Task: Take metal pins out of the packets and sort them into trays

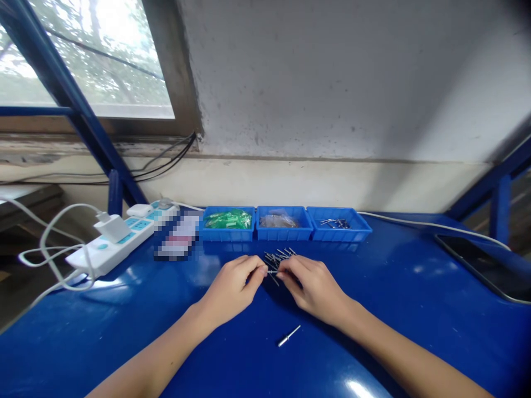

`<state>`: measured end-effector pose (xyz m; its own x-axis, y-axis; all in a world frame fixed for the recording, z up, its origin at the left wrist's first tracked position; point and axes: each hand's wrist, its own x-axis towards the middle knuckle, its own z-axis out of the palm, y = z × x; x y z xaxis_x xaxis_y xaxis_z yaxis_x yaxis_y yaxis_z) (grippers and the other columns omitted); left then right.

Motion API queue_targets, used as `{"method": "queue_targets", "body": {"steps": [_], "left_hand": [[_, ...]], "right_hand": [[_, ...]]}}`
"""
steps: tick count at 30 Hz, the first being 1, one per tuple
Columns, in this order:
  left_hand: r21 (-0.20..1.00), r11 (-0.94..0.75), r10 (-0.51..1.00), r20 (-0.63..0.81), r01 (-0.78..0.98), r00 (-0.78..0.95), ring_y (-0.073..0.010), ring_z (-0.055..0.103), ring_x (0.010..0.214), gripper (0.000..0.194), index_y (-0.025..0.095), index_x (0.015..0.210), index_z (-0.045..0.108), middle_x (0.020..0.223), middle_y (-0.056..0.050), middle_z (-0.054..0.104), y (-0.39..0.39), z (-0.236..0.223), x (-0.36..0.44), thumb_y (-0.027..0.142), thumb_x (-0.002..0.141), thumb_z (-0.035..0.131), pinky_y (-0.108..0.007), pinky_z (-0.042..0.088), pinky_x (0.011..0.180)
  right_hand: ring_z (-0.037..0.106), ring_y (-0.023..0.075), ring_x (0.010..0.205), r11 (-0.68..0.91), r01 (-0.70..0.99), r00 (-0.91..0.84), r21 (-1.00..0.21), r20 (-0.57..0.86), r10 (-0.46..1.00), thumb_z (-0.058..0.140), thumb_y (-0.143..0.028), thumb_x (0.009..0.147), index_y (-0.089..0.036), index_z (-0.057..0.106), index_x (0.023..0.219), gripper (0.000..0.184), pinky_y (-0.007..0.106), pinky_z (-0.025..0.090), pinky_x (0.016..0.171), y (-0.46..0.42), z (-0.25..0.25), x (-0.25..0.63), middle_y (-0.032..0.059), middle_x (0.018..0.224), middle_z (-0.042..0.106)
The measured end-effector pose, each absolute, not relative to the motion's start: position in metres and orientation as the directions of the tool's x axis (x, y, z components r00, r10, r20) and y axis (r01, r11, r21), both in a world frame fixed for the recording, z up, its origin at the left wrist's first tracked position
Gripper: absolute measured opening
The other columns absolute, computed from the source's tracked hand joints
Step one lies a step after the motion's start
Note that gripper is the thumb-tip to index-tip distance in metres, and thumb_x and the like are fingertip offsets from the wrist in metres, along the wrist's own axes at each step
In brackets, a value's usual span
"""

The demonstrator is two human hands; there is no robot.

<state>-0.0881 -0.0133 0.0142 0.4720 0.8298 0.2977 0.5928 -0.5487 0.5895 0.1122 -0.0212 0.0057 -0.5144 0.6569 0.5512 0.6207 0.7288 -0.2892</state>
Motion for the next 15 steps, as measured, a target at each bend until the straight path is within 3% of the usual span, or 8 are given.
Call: {"method": "queue_targets", "body": {"steps": [5, 10, 15], "left_hand": [[0.634, -0.549, 0.826, 0.315, 0.545, 0.467, -0.0118, 0.052, 0.063, 0.01, 0.02, 0.088, 0.054, 0.072, 0.002, 0.056, -0.017, 0.016, -0.087, 0.026, 0.09, 0.046, -0.022, 0.04, 0.06], [0.616, -0.57, 0.815, 0.341, 0.543, 0.469, -0.013, 0.054, 0.067, 0.023, 0.018, 0.077, 0.056, 0.071, 0.001, 0.058, -0.015, 0.017, -0.088, 0.027, 0.092, 0.041, -0.025, 0.041, 0.065], [0.684, -0.53, 0.798, 0.202, 0.501, 0.568, -0.0134, 0.055, 0.067, 0.026, 0.018, 0.083, 0.06, 0.073, 0.0, 0.06, -0.018, 0.02, -0.086, 0.032, 0.093, 0.041, -0.025, 0.042, 0.063]], "right_hand": [[0.054, 0.0136, 0.061, 0.715, 0.635, -0.5, -0.293, 0.549, 0.669, 0.038, -0.022, 0.094, -0.018, 0.054, 0.082, 0.02, 0.024, 0.038, 0.057, -0.019, 0.004, 0.114, 0.0035, 0.07, 0.061], [0.053, 0.0133, 0.063, 0.717, 0.629, -0.502, -0.302, 0.546, 0.671, 0.044, -0.028, 0.092, -0.017, 0.055, 0.087, 0.016, 0.024, 0.038, 0.058, -0.023, 0.006, 0.112, 0.003, 0.073, 0.061], [0.049, 0.0125, 0.057, 0.755, 0.624, -0.522, -0.204, 0.61, 0.596, 0.04, -0.022, 0.092, -0.016, 0.056, 0.077, 0.023, 0.024, 0.036, 0.056, -0.019, 0.015, 0.123, 0.0026, 0.064, 0.057]]}}
